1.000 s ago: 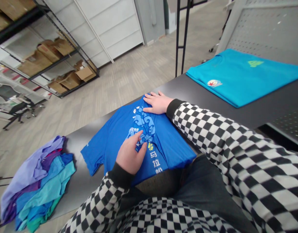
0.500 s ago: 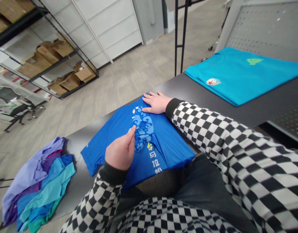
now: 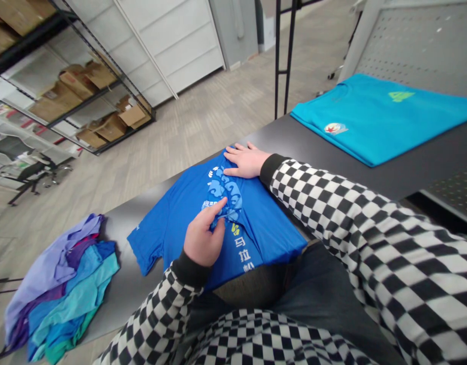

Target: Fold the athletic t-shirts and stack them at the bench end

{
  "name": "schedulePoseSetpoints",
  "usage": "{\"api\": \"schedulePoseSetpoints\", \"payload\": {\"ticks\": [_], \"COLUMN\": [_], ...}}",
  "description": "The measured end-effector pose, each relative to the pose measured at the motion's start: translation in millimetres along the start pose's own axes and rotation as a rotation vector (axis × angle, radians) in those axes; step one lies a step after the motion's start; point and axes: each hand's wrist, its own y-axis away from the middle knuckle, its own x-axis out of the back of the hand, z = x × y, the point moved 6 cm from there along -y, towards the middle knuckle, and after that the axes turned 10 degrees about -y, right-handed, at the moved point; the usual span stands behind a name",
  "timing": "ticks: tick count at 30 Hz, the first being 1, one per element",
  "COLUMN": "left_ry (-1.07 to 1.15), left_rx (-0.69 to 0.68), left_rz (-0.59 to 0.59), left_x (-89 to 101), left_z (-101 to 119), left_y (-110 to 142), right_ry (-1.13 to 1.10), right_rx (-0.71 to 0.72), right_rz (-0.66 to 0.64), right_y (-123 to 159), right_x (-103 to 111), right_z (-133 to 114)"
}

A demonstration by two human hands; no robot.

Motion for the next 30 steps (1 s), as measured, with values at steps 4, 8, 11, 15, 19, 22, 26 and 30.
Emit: {"api": "schedulePoseSetpoints", "payload": {"ticks": [4,8,11,15,19,22,26,30], "left_ry": [0.075,0.094,0.010,-0.080,-0.023,0.028,0.024,-0.069], "left_rx": [-0.026,-0.112,-0.239,-0.326,-0.370,-0.340,-0.161,-0.185], "left_rz": [0.008,-0.027,-0.031,-0.095,-0.223,-0.197,-0.036,-0.096], "left_x": [5.6,10.8,15.4,14.2,9.6,17.0,33.9,25.4], "left_z": [0.5,1.8,6.2,14.1,25.1,23.6,2.1,-4.4], "left_y": [4.0,10.0,15.0,23.4,34.3,37.3,26.0,9.9], "right_ry": [0.004,0.004,-0.004,-0.011,-0.008,-0.005,-0.004,-0.007], "right_rx": [0.005,0.011,0.023,0.014,-0.002,0.001,0.029,0.025], "right_rz": [0.001,0.000,0.016,0.011,-0.006,0.004,0.026,0.024], "right_y": [0.4,-0.5,-1.6,-1.1,-0.2,-1.6,-3.9,-2.9], "right_x": [0.8,-0.3,-1.0,-0.3,0.9,-0.1,-2.9,-2.9], "right_z": [-0.5,1.1,2.5,2.4,1.5,3.5,6.5,6.2]}}
